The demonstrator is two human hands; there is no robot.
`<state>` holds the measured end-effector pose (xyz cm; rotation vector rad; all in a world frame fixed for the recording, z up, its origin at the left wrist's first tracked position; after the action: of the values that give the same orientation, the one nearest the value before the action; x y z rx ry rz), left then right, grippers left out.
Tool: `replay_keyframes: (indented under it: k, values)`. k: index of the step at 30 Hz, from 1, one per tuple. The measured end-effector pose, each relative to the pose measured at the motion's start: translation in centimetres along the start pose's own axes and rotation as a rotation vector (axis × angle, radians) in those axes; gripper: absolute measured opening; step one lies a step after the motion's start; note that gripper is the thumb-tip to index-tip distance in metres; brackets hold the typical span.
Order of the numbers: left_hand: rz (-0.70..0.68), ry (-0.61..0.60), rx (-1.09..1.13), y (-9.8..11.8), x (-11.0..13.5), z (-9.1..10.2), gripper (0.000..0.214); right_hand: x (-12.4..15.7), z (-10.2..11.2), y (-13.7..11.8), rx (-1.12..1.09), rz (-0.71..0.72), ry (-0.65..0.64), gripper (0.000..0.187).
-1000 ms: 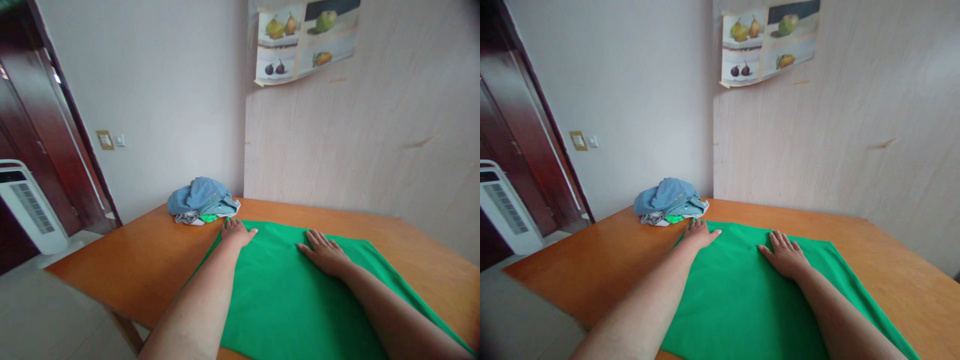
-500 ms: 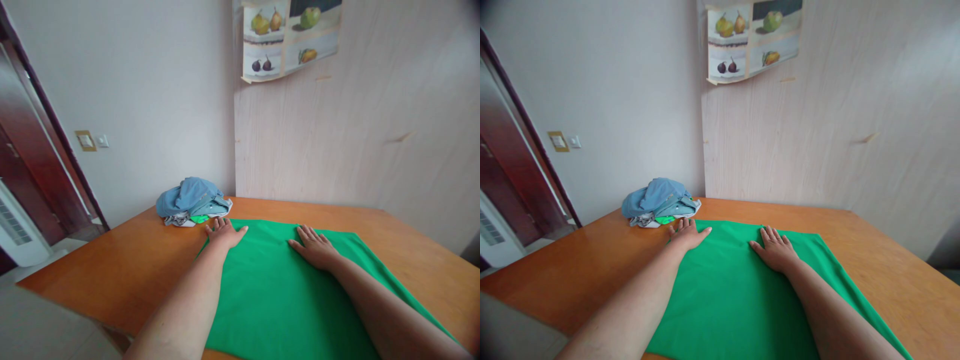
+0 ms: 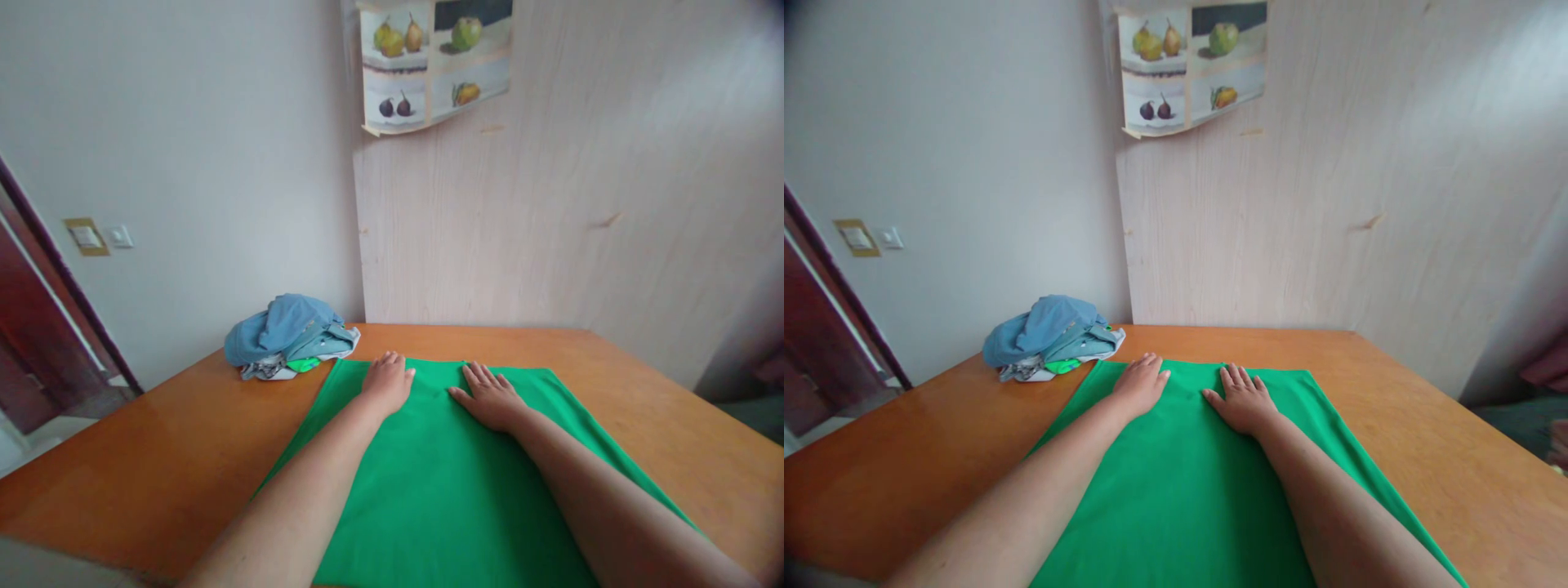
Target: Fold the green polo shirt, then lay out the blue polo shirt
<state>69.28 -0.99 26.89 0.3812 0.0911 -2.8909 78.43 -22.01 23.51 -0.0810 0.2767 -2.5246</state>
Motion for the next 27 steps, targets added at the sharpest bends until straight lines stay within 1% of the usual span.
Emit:
replay_keyframes:
  k: [2, 5, 7, 12, 15, 22, 27]
  values:
    - [-0.013, -0.046, 0.025, 1.2, 0.0, -0.6, 0.074, 0.0, 0.1, 0.0, -0.003, -0.002, -0.001, 0.094]
    - [0.029, -0.159, 0.07, 1.6, 0.3, -1.6, 0.094, 0.0, 0.1, 0.0, -0.002, -0.003, 0.003, 0.093]
    - [0.054, -0.2, 0.081, 1.6, 0.5, -1.7, 0.098, 0.0, 0.0, 0.0, -0.004, -0.006, 0.008, 0.093]
    - [0.066, -0.234, 0.087, 1.5, 0.7, -1.3, 0.111, 0.0, 0.2, -0.2, -0.026, -0.048, 0.015, 0.098]
    - [0.069, -0.246, 0.075, 1.6, 0.8, -1.2, 0.113, 0.2, 0.3, -0.4, -0.042, -0.068, 0.012, 0.101]
    - [0.097, -0.244, 0.065, 1.5, 0.9, -1.0, 0.109, 0.3, 0.5, -0.5, -0.052, -0.059, -0.005, 0.097]
    - [0.119, -0.238, 0.051, 1.3, 0.7, -1.1, 0.109, 0.3, 0.7, 0.5, -0.053, -0.073, -0.011, 0.098]
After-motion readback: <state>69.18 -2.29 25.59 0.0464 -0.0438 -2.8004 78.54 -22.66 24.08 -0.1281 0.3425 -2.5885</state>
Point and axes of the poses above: each hand's wrist, its own x-axis away from the middle knuckle, its own z-axis out of the back of the hand, y = z × x, the point moved 4 cm from there along -x, towards the middle knuckle, and after that the axes turned 5 degrees about -x, right-handed, at the moved point
